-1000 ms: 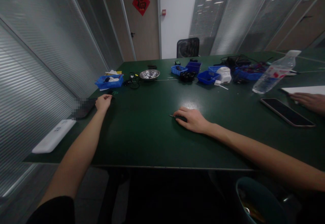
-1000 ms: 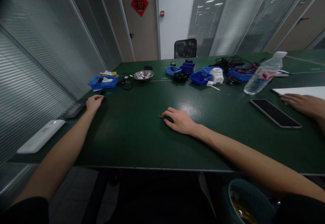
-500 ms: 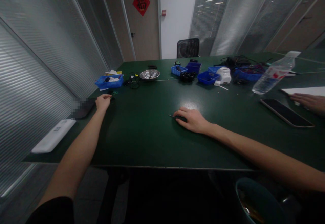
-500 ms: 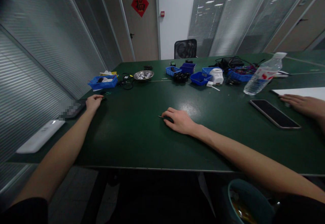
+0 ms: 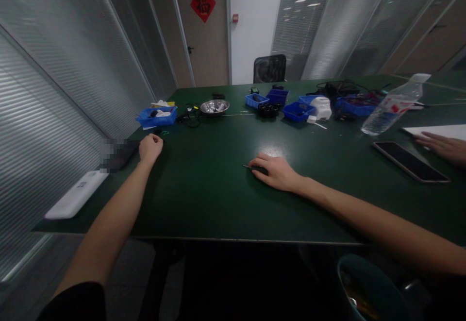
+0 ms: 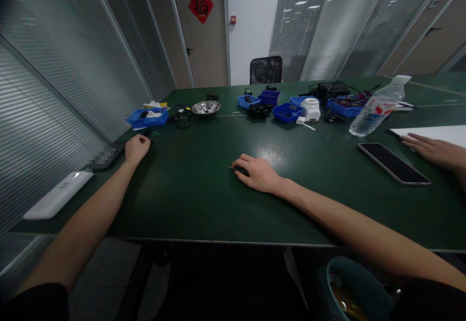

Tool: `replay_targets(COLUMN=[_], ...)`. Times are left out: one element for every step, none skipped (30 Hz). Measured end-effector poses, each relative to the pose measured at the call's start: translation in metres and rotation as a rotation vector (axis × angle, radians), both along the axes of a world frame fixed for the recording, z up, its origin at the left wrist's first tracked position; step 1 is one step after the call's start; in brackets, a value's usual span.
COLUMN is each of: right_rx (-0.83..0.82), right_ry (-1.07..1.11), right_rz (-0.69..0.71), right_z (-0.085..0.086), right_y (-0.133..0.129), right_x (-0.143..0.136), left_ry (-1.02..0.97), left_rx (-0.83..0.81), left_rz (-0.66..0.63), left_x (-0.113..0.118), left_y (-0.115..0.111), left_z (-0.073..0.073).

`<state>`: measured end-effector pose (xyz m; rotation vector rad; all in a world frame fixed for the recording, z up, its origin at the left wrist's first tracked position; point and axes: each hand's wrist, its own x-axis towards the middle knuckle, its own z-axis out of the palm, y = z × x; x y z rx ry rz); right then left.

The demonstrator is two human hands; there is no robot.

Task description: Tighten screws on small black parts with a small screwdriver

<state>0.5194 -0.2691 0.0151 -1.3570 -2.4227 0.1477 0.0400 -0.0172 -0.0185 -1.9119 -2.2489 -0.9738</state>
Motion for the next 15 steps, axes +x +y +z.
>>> replay_targets(right_rx=[0.002,0.005,0.008,0.012,0.016,0.019,0.020,0.018,0.017,0.016,0.015,0.015,0.016,0.017,0.017], right_ry=[-0.002,-0.006,-0.011,-0.014,-0.017,-0.017,-0.015,-0.012,-0.010,-0.008,-0.006,-0.005,-0.004,-0.003,0.000], right_rz=[-0.002,-0.003,-0.004,-0.005,-0.007,-0.008,-0.007,-0.005,-0.004,-0.003,-0.002,-0.001,-0.002,-0.001,0.001], right_z=[-0.001,-0.001,-0.002,-0.002,-0.003,-0.003,-0.003,-0.003,-0.003,-0.002,-0.002,-0.002,-0.002,-0.002,-0.003], right_y=[0.000,0.000,0.001,0.001,0.001,0.001,0.001,0.001,0.001,0.001,0.001,0.001,0.001,0.001,0.002], right_x=[0.000,0.000,0.000,0.000,0.001,0.001,0.001,0.001,0.001,0.001,0.001,0.001,0.001,0.001,0.002], left_ry=[0.000,0.003,0.011,0.024,0.039,0.049,0.050,0.044,0.038,0.038,0.046,0.060,0.077,0.089,0.096], left_rx=[-0.007,-0.015,-0.026,-0.037,-0.048,-0.057,-0.065,-0.072,-0.078,-0.085,-0.094,-0.101,-0.106,-0.109,-0.108], left_rz=[-0.005,-0.007,-0.009,-0.009,-0.009,-0.008,-0.005,-0.003,-0.002,-0.001,-0.003,-0.006,-0.009,-0.011,-0.014], left_x=[0.001,0.002,0.003,0.005,0.006,0.007,0.008,0.010,0.011,0.013,0.014,0.015,0.016,0.017,0.017], left_y=[-0.002,-0.003,-0.005,-0.007,-0.008,-0.010,-0.012,-0.014,-0.016,-0.017,-0.019,-0.020,-0.021,-0.022,-0.023], left_z=[0.001,0.003,0.005,0.006,0.008,0.010,0.012,0.014,0.015,0.017,0.018,0.019,0.020,0.021,0.021])
